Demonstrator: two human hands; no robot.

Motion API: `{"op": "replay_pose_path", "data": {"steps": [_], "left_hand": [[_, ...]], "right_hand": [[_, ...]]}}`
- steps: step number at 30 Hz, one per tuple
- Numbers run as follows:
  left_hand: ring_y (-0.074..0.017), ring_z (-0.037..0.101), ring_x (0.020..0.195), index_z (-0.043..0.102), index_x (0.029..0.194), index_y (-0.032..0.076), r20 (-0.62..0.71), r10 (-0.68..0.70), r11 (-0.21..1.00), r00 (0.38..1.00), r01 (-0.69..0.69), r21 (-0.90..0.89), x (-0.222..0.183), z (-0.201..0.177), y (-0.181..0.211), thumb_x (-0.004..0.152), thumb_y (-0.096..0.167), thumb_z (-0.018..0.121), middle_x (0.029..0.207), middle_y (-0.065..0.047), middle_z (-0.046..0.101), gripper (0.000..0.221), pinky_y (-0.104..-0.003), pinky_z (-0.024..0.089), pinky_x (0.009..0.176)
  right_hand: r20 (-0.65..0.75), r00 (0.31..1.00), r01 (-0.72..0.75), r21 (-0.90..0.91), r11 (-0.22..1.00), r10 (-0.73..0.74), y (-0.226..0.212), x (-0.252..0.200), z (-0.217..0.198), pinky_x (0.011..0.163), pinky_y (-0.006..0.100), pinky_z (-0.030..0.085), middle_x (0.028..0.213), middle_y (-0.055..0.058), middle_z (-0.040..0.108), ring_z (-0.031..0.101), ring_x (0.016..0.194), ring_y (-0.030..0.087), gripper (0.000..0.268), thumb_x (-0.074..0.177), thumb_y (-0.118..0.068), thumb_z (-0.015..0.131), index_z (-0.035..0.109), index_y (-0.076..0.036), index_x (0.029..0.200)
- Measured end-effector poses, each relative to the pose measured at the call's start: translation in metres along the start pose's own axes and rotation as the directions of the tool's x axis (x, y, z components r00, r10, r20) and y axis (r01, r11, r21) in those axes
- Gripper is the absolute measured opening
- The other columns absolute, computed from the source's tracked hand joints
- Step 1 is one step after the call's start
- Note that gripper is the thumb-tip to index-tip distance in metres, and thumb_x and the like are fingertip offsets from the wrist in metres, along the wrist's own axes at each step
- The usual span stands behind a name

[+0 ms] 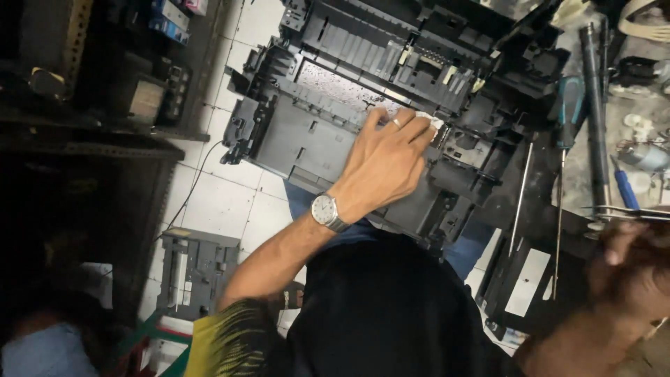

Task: Cleaning and reassembling internal components of a printer using tweezers and a cloth.

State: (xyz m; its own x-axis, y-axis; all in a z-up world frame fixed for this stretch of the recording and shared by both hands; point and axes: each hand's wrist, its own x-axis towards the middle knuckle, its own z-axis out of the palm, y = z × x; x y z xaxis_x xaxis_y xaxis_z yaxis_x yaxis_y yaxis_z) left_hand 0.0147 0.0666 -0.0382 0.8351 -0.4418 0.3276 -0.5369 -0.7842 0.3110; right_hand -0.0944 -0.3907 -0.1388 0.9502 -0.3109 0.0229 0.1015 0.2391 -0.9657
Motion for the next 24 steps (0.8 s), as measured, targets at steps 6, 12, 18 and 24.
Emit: {"op": "replay_pose_path", "data": {"steps": [6,12,18,24], "left_hand": [[-0.0235,0.062,0.120,0.069,0.127,0.008,0.076,0.052,0.996,0.996,-0.046,-0.078,-0.008,0.008,0.002,0.094,0.024,0.047,0.131,-0.010,0.071,0.043,-0.050,0.039,0.106],[-0.0247,0.062,0.116,0.075,0.118,0.005,-0.022,0.029,1.000,0.999,-0.029,0.004,-0.003,0.002,0.009,0.094,0.025,0.047,0.121,-0.008,0.074,0.041,-0.048,0.041,0.099],[-0.0247,0.064,0.121,0.074,0.120,0.009,0.031,-0.075,0.997,0.997,0.076,-0.021,-0.004,-0.002,0.002,0.095,0.027,0.042,0.126,-0.007,0.074,0.045,-0.052,0.039,0.104],[-0.0229,0.063,0.115,0.077,0.116,0.008,-0.012,-0.124,0.990,0.992,0.125,0.061,-0.008,-0.015,-0.014,0.094,0.028,0.044,0.121,-0.006,0.076,0.044,-0.049,0.039,0.098]], "right_hand": [[0.131,0.982,-0.152,0.147,0.977,0.133,-0.074,0.012,0.176,0.054,0.024,0.033,0.074,0.001,0.050,0.035,0.044,0.008,0.025,0.107,-0.031,0.054,0.055,-0.026,0.131],[0.355,0.933,-0.172,0.295,0.940,0.060,-0.095,0.029,0.234,0.039,0.019,0.049,0.087,0.011,0.069,0.065,0.055,0.011,0.014,0.101,-0.012,0.059,0.055,-0.016,0.114],[0.525,0.851,-0.189,0.302,0.934,0.002,-0.082,0.043,0.245,0.055,0.020,0.066,0.111,0.021,0.075,0.079,0.074,0.022,0.022,0.098,-0.021,0.064,0.065,-0.007,0.116],[0.329,0.920,-0.176,-0.135,0.975,0.212,-0.102,0.031,0.263,0.056,0.020,0.060,0.101,0.019,0.073,0.069,0.061,0.016,0.007,0.109,-0.005,0.056,0.061,-0.003,0.114]]}}
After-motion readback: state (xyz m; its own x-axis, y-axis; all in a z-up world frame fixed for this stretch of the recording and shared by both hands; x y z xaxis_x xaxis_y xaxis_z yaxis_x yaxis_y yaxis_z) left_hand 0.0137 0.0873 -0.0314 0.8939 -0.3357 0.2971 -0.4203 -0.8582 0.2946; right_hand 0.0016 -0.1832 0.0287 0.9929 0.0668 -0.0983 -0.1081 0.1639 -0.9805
